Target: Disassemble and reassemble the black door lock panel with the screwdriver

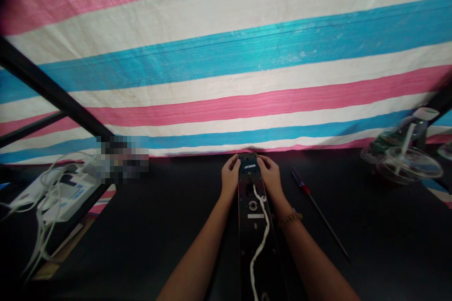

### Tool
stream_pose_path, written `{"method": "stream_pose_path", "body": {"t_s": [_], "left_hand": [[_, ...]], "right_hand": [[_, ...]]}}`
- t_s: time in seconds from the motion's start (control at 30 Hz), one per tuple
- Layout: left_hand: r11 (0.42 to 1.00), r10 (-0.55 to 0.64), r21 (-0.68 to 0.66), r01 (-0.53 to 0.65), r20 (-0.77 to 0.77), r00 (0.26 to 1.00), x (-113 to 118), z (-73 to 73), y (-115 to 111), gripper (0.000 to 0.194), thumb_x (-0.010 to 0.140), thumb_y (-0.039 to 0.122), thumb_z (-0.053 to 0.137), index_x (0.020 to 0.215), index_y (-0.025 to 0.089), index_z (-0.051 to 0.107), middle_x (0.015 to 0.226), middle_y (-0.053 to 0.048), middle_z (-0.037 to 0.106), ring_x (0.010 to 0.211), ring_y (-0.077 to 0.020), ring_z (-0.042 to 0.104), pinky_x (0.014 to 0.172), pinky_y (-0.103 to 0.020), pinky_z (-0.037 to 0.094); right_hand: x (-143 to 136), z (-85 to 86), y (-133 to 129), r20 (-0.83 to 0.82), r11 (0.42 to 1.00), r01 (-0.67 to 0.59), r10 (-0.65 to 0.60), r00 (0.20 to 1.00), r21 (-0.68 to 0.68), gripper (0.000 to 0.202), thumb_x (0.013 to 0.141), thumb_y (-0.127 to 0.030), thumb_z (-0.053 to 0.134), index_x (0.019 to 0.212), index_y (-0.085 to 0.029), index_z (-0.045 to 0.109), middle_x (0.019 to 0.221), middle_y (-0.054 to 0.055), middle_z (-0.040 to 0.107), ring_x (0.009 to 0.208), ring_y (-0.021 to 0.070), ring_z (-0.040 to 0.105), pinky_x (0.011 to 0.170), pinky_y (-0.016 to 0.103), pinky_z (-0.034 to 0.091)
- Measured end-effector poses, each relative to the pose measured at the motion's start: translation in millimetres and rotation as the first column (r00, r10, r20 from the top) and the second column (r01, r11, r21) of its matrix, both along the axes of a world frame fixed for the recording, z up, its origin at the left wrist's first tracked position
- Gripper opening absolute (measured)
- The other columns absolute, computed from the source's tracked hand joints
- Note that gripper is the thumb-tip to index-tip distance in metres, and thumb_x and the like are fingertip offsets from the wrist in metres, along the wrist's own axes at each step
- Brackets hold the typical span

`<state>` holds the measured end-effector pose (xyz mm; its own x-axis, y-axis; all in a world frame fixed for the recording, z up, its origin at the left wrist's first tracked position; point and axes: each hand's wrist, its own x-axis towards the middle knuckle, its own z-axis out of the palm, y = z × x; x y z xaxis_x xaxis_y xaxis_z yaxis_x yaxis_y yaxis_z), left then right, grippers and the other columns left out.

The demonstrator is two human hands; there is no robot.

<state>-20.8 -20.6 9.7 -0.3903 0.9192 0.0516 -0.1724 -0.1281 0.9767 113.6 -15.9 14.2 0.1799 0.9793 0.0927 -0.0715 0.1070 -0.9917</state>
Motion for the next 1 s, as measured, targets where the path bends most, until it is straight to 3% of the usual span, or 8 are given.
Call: {"method": "stream_pose_path", "body": {"t_s": [0.27, 0.63, 1.0], "left_hand": [[1.000, 0.022, -0.019, -0.022, -0.005, 1.000, 0.1, -0.1, -0.3, 0.028, 0.081, 0.021, 0.069, 0.108, 0.015, 0.073, 0.116, -0.014, 0.072, 0.111, -0.0273, 0.066, 0.103, -0.043, 0.046], [1.000, 0.015, -0.021, -0.017, -0.101, 0.995, -1.5, -1.0, -1.3, 0.023, 0.080, 0.022, 0.065, 0.100, 0.016, 0.075, 0.103, -0.011, 0.076, 0.098, -0.0251, 0.069, 0.095, -0.041, 0.051], [0.998, 0.028, -0.061, -0.035, -0.108, 0.994, -3.6, -0.4, 0.0, 0.021, 0.077, 0.018, 0.066, 0.095, 0.019, 0.077, 0.103, -0.009, 0.076, 0.104, -0.0257, 0.068, 0.103, -0.043, 0.046]], "right_hand": [[0.2, -2.1, 1.6, -0.016, 1.000, 0.019, -0.019, 1.000, -0.002, 0.040, 0.074, -0.049, 0.070, 0.094, -0.015, 0.073, 0.090, 0.010, 0.075, 0.083, 0.0253, 0.068, 0.077, 0.037, 0.052], [2.4, -5.2, 2.5, -0.001, 1.000, 0.008, -0.008, 1.000, -0.030, 0.034, 0.072, -0.043, 0.068, 0.091, -0.016, 0.074, 0.087, 0.008, 0.075, 0.080, 0.0251, 0.067, 0.074, 0.036, 0.052], [2.0, -8.0, 3.4, -0.021, 0.999, 0.020, -0.021, 1.000, -0.046, 0.032, 0.070, -0.040, 0.069, 0.092, -0.017, 0.073, 0.089, 0.008, 0.075, 0.081, 0.0253, 0.067, 0.072, 0.035, 0.052]]}}
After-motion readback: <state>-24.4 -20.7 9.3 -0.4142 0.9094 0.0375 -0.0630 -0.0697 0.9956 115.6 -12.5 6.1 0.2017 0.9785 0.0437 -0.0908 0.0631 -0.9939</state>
